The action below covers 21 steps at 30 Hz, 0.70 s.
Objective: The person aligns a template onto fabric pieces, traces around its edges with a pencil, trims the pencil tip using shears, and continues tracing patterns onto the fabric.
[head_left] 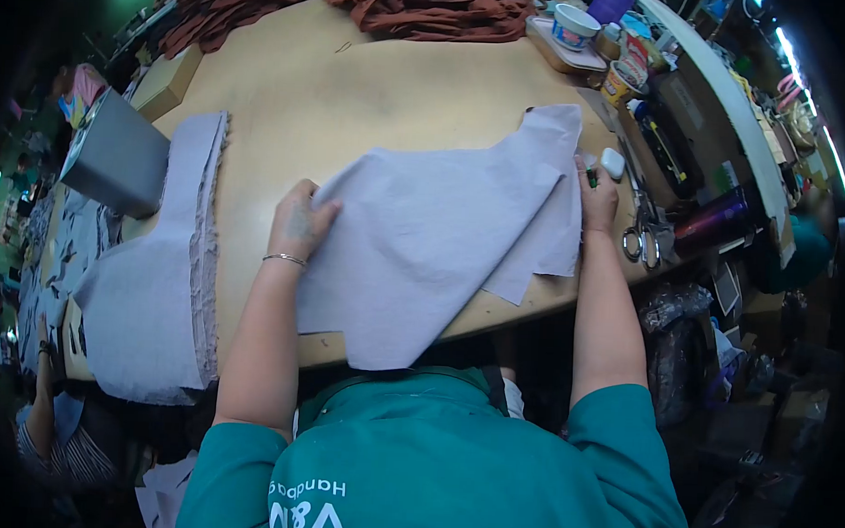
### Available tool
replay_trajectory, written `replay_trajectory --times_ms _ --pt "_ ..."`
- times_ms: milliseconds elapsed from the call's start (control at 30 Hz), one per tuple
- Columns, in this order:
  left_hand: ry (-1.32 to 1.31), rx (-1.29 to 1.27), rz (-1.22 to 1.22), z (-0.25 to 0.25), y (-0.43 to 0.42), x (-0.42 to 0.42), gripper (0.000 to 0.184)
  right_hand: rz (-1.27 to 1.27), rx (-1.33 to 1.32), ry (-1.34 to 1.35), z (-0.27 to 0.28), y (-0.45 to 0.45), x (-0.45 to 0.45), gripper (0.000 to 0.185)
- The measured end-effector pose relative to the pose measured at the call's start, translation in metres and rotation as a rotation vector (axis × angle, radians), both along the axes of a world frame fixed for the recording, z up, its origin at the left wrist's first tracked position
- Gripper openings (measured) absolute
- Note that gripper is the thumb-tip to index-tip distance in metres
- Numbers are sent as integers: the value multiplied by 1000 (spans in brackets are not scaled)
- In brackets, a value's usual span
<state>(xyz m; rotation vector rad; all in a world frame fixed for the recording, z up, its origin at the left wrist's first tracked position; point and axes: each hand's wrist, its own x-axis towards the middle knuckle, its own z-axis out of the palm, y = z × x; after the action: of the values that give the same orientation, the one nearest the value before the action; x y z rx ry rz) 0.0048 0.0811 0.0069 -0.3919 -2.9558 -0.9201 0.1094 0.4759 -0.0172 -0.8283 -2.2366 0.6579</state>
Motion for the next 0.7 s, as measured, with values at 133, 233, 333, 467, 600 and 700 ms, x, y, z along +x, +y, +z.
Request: replay_trajectory --times_ms 133,233,333,467,600,700 --pt "353 285 100 33 -28 -38 41 59 -118 74 4 -9 13 51" --pt "578 54 258 37 -55 -47 51 213 -419 162 0 -29 27 48" --pt "160 -121 288 18 -88 -29 63 127 -268 -56 14 -63 42 45" --pt "-104 -275 318 19 -88 9 62 125 -141 -226 22 -91 56 41" --pt "153 -345 413 13 -86 7 56 33 117 -210 11 -102 63 39" --pt "127 -418 464 14 -80 -9 54 27 133 -226 15 -103 68 38"
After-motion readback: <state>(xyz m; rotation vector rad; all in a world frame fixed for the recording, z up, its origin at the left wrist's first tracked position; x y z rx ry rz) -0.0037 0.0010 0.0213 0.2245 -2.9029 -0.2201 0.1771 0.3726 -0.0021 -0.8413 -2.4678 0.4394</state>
